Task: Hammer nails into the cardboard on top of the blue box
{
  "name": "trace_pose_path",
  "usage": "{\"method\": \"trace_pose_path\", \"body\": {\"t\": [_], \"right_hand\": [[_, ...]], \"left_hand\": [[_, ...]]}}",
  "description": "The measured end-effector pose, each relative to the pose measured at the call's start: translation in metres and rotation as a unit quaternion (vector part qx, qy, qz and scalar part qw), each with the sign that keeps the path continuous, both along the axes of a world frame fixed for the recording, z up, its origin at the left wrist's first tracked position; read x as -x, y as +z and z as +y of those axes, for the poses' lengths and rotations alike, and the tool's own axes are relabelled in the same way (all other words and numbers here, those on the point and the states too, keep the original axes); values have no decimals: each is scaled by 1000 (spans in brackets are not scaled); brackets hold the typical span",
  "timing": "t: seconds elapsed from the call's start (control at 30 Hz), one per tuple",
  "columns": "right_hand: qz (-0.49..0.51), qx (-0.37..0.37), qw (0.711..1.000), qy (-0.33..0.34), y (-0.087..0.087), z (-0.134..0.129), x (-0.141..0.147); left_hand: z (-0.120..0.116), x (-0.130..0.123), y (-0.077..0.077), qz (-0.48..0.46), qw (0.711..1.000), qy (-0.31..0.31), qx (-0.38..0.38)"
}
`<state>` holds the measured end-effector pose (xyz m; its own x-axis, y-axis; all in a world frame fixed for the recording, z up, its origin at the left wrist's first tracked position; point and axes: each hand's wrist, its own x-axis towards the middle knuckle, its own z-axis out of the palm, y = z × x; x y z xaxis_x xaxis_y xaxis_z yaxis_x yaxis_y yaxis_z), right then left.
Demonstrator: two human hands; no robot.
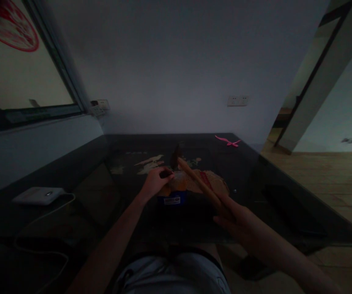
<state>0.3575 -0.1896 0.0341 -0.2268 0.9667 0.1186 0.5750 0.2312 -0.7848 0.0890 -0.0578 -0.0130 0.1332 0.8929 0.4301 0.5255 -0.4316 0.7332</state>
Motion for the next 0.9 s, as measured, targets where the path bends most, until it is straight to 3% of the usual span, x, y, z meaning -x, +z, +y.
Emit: {"method": "trace_pose_path", "body": {"t": [0.1, 0.23, 0.47, 0.6, 0.9], "right_hand": [[-14, -24, 999, 30, 1, 4, -2], [-34, -58, 998, 6, 3, 6, -3], [-120, 10, 992, 45, 10, 4, 2], [-125, -27, 991, 40, 10, 4, 2], [-123, -11, 992, 39, 7, 4, 0]], "left_hand": [[0, 0, 1, 2, 1000, -1, -1], [-1, 0, 2, 9, 1000, 2, -16], [-4, 0, 5, 29, 999, 9, 15], [-2, 0, 3, 24, 1000, 6, 11], [-2, 0, 3, 28, 1000, 7, 12]]}}
